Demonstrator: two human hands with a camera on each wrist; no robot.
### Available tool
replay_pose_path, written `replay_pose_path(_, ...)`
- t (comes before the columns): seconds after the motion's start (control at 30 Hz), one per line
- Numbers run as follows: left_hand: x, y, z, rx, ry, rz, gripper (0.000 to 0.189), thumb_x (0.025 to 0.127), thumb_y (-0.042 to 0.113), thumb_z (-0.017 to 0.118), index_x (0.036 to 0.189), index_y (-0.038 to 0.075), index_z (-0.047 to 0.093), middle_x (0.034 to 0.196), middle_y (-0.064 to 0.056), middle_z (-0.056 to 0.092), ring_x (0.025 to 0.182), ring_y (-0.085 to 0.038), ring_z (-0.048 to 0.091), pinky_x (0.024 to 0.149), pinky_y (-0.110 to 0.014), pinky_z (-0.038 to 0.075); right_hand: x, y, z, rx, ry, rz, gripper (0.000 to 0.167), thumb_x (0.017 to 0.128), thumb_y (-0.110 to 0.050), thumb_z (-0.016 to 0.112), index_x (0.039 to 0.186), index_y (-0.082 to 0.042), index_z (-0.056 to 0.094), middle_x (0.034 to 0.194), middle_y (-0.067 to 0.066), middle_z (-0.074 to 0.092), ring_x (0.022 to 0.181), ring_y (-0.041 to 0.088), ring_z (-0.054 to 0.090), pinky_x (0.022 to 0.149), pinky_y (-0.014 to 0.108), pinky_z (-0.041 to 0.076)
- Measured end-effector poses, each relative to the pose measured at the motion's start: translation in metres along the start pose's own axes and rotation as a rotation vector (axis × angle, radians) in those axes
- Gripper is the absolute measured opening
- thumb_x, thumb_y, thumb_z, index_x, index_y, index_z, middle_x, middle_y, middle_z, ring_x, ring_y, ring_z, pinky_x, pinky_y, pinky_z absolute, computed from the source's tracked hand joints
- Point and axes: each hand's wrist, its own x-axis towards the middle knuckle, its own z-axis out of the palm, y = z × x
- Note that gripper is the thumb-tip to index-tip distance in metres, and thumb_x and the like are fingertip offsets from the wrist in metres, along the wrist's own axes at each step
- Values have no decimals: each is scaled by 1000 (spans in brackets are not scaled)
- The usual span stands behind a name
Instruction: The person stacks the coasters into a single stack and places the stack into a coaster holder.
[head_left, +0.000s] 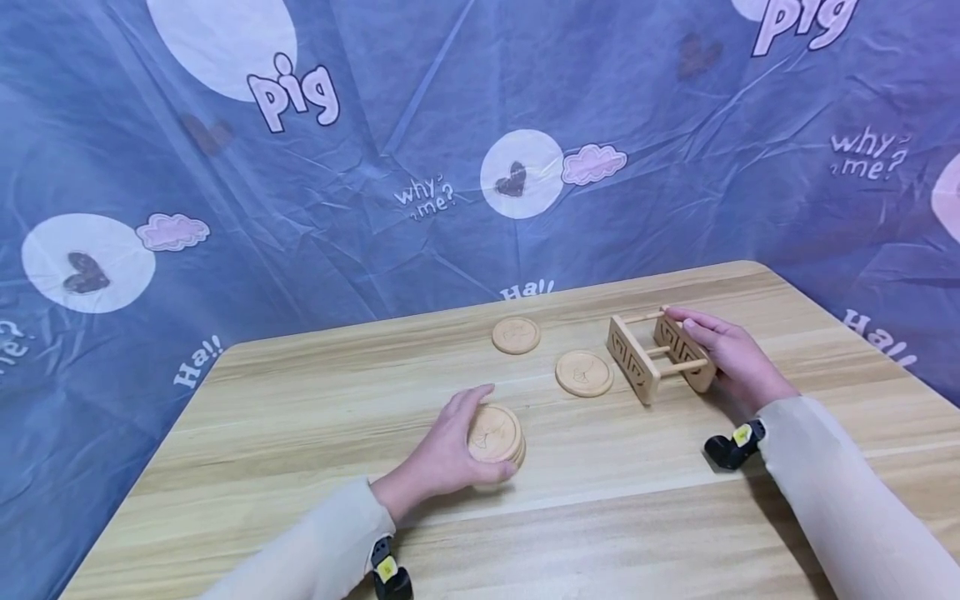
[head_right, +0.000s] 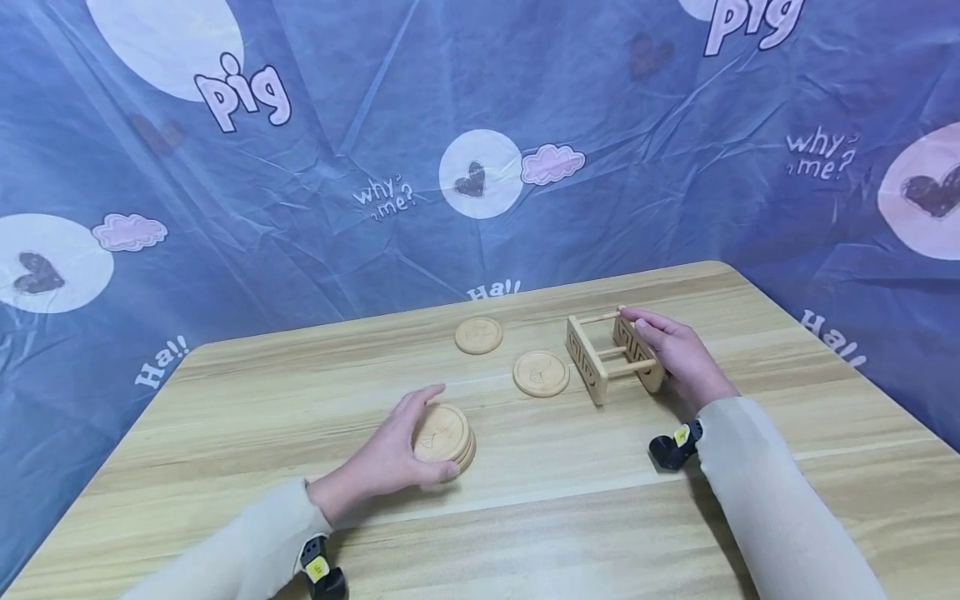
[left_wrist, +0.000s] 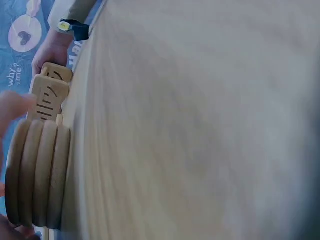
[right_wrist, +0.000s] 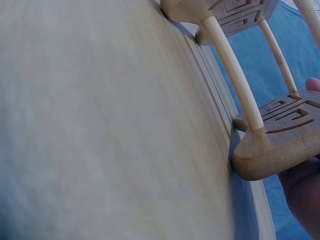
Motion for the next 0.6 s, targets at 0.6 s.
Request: replay_pose_path(0.6, 21, 104, -1, -365, 214, 40, 99, 66, 34, 81, 142, 40, 19, 146, 12, 26, 135, -13, 25, 108, -52, 25, 1, 3, -1, 272, -41, -10, 44, 95, -31, 50, 138, -22, 44, 107, -14, 59, 92, 6, 60, 73, 23, 53)
